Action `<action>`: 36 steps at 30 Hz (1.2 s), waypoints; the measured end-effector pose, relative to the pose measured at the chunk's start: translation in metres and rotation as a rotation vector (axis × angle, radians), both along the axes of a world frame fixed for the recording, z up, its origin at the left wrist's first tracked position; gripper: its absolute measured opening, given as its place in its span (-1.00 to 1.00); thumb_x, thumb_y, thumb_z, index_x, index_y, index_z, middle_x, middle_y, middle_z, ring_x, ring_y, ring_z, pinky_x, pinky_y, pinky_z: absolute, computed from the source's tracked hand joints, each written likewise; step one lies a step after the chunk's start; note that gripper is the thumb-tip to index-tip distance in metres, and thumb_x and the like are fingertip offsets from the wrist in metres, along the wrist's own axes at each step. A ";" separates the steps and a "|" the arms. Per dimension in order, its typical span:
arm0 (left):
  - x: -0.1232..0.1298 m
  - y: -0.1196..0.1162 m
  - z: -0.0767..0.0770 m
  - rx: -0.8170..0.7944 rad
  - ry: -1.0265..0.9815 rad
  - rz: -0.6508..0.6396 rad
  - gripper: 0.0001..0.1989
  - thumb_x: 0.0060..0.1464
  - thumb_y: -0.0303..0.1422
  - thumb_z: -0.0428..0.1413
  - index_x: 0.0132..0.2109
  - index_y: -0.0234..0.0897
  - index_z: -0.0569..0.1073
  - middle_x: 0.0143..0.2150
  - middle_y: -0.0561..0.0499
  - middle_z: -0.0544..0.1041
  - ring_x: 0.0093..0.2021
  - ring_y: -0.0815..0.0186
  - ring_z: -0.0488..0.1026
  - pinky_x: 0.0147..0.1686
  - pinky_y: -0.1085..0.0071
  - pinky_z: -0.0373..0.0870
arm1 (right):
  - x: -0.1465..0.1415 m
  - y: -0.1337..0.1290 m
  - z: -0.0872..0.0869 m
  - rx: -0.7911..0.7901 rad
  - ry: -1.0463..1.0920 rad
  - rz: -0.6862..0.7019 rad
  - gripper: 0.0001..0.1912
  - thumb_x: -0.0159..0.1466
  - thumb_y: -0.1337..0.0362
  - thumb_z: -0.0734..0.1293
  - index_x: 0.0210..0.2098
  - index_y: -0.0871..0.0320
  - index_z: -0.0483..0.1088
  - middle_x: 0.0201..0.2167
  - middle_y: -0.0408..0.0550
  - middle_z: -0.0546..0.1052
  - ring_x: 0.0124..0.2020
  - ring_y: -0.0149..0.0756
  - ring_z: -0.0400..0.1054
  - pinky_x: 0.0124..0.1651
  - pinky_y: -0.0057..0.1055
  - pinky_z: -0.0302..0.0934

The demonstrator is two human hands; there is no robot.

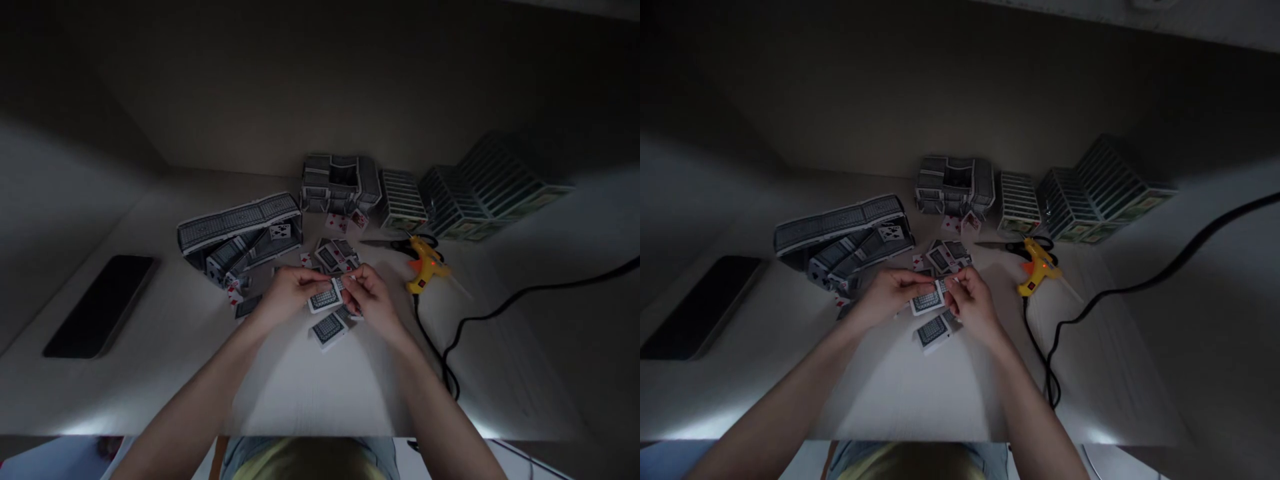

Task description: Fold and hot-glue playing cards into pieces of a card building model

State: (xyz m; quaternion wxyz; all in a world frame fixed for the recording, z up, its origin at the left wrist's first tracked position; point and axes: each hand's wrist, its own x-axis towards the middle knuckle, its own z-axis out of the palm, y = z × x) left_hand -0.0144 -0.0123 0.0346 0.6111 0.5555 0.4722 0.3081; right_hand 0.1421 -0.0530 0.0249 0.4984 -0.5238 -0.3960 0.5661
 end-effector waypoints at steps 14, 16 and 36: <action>0.001 -0.001 0.006 -0.013 0.060 -0.070 -0.85 -0.20 -0.30 0.19 -0.45 -0.30 0.54 -0.52 0.06 0.52 -0.52 0.39 0.38 -0.51 0.52 0.25 | 0.001 -0.003 -0.013 0.141 -0.165 0.049 -0.84 0.18 0.19 0.25 -0.43 0.11 0.19 -0.68 -0.29 0.28 -0.65 -0.50 0.11 -0.61 -0.56 -0.06; 0.000 0.000 0.007 -0.006 0.093 -0.120 -0.86 -0.19 -0.31 0.18 -0.48 -0.30 0.53 -0.55 0.08 0.49 -0.53 0.41 0.35 -0.53 0.54 0.22 | 0.003 -0.004 -0.013 0.172 -0.220 0.081 -0.88 0.19 0.22 0.23 -0.43 0.11 0.21 -0.66 -0.28 0.28 -0.62 -0.49 0.14 -0.58 -0.56 -0.03; 0.002 0.000 0.009 -0.138 -0.234 0.209 -0.76 -0.28 -0.26 0.28 -0.49 -0.36 0.48 -0.53 0.05 0.48 -0.54 0.45 0.34 -0.52 0.55 0.24 | 0.007 0.000 0.006 0.071 -0.059 -0.036 -0.62 0.15 -0.08 0.21 -0.38 0.12 0.33 -0.60 -0.18 0.37 -0.62 -0.42 0.24 -0.58 -0.47 0.16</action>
